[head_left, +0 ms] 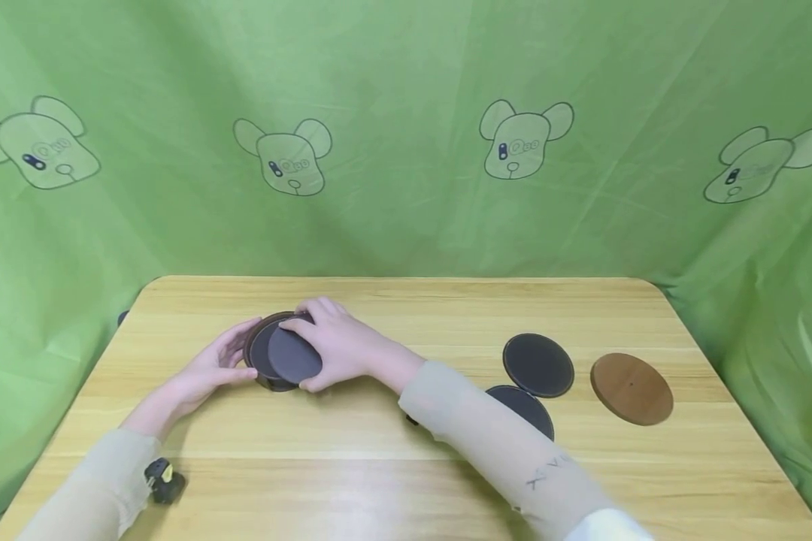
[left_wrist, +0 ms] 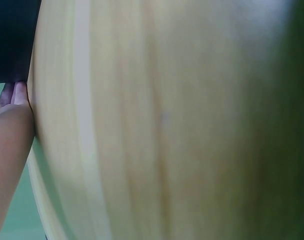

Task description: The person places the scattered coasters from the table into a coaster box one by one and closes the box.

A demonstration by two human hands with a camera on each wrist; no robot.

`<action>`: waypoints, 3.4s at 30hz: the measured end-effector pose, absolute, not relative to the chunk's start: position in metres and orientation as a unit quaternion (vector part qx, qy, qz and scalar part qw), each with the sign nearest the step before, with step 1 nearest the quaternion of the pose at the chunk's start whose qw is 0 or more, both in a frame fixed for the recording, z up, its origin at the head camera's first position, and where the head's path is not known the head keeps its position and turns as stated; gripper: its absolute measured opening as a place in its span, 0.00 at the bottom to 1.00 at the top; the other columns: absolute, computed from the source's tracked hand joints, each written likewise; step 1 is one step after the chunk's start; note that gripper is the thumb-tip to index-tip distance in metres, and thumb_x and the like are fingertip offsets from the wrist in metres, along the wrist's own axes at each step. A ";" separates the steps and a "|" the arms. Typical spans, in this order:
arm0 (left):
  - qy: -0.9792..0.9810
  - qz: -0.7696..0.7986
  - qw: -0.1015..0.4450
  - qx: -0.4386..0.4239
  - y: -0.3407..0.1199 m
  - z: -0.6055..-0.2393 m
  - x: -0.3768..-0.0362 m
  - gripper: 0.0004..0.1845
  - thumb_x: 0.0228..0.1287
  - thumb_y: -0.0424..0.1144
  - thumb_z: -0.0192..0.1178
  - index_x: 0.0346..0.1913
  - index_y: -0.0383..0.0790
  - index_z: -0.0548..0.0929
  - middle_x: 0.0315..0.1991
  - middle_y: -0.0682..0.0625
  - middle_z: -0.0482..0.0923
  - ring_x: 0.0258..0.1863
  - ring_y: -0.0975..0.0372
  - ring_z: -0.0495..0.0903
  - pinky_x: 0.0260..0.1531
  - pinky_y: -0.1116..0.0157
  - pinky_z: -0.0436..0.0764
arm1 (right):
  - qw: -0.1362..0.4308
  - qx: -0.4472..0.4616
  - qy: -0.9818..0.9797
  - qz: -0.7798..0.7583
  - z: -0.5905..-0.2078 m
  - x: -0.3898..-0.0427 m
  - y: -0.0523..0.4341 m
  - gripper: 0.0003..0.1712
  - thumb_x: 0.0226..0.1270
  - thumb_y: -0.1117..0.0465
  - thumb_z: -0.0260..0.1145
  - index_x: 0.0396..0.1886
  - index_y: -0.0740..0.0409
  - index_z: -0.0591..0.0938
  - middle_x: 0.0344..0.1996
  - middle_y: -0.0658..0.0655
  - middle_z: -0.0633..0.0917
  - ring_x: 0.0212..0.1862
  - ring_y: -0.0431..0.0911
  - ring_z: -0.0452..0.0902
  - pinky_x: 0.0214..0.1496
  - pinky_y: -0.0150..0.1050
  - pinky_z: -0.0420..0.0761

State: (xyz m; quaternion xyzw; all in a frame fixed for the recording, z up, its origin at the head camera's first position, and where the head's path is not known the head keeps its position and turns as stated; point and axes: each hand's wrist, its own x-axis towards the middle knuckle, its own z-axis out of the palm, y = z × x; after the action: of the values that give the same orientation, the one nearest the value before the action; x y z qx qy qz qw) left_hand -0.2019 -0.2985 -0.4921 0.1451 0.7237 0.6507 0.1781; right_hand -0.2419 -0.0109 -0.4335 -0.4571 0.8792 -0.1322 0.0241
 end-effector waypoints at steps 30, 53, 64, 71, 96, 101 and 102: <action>0.721 0.651 0.183 0.151 -0.299 -0.491 -0.204 0.51 0.66 0.22 0.64 0.85 0.31 0.46 0.84 0.25 0.39 0.66 0.86 0.68 0.67 0.86 0.67 | 0.047 -0.413 0.904 -0.096 -0.437 -0.254 -0.059 0.54 0.54 0.33 0.79 0.77 0.50 0.74 0.70 0.58 0.72 0.70 0.49 0.65 0.80 0.44 0.68; 0.717 0.656 0.179 0.155 -0.299 -0.492 -0.203 0.50 0.66 0.22 0.64 0.85 0.30 0.46 0.83 0.41 0.55 0.67 0.84 0.69 0.67 0.86 0.67 | 0.037 -0.408 0.909 -0.083 -0.446 -0.245 -0.057 0.54 0.59 0.32 0.75 0.80 0.50 0.70 0.74 0.57 0.69 0.75 0.49 0.64 0.84 0.46 0.65; 0.712 0.661 0.175 0.161 -0.300 -0.496 -0.204 0.49 0.67 0.21 0.63 0.85 0.31 0.48 0.76 0.61 0.63 0.67 0.82 0.70 0.67 0.85 0.68 | 0.043 -0.417 0.903 -0.091 -0.446 -0.244 -0.050 0.54 0.59 0.32 0.76 0.80 0.51 0.70 0.72 0.56 0.72 0.73 0.49 0.65 0.82 0.45 0.67; 0.714 0.658 0.177 0.160 -0.301 -0.497 -0.204 0.49 0.67 0.22 0.63 0.85 0.32 0.48 0.73 0.66 0.65 0.67 0.82 0.71 0.67 0.85 0.68 | 0.059 -0.418 0.900 -0.113 -0.442 -0.244 -0.045 0.54 0.61 0.33 0.75 0.81 0.50 0.68 0.72 0.56 0.72 0.74 0.49 0.65 0.82 0.44 0.68; 0.713 0.662 0.170 0.157 -0.299 -0.495 -0.203 0.49 0.65 0.21 0.64 0.84 0.29 0.48 0.72 0.66 0.66 0.67 0.82 0.71 0.67 0.85 0.68 | 0.041 -0.386 0.903 -0.184 -0.438 -0.260 0.036 0.51 0.61 0.44 0.80 0.80 0.56 0.69 0.76 0.61 0.70 0.77 0.55 0.65 0.83 0.52 0.68; 0.718 0.657 0.173 0.153 -0.300 -0.495 -0.202 0.50 0.65 0.22 0.65 0.84 0.29 0.48 0.78 0.53 0.64 0.66 0.83 0.71 0.66 0.86 0.68 | 0.035 -0.373 0.907 -0.193 -0.438 -0.263 0.057 0.50 0.62 0.46 0.80 0.79 0.55 0.70 0.75 0.61 0.71 0.77 0.56 0.66 0.83 0.52 0.68; 0.719 0.656 0.173 0.152 -0.300 -0.495 -0.202 0.50 0.65 0.22 0.65 0.84 0.29 0.48 0.79 0.53 0.64 0.66 0.83 0.71 0.66 0.86 0.68 | 0.035 -0.369 0.908 -0.194 -0.438 -0.263 0.061 0.50 0.62 0.46 0.79 0.79 0.55 0.70 0.75 0.60 0.71 0.77 0.56 0.66 0.83 0.53 0.69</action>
State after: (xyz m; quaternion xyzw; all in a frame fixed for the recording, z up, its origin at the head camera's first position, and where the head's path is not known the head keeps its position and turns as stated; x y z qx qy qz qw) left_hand -0.2023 -0.2998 -0.4950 0.1523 0.7187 0.6560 0.1730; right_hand -0.2630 0.0610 -0.4380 -0.3688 0.9083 -0.1943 0.0349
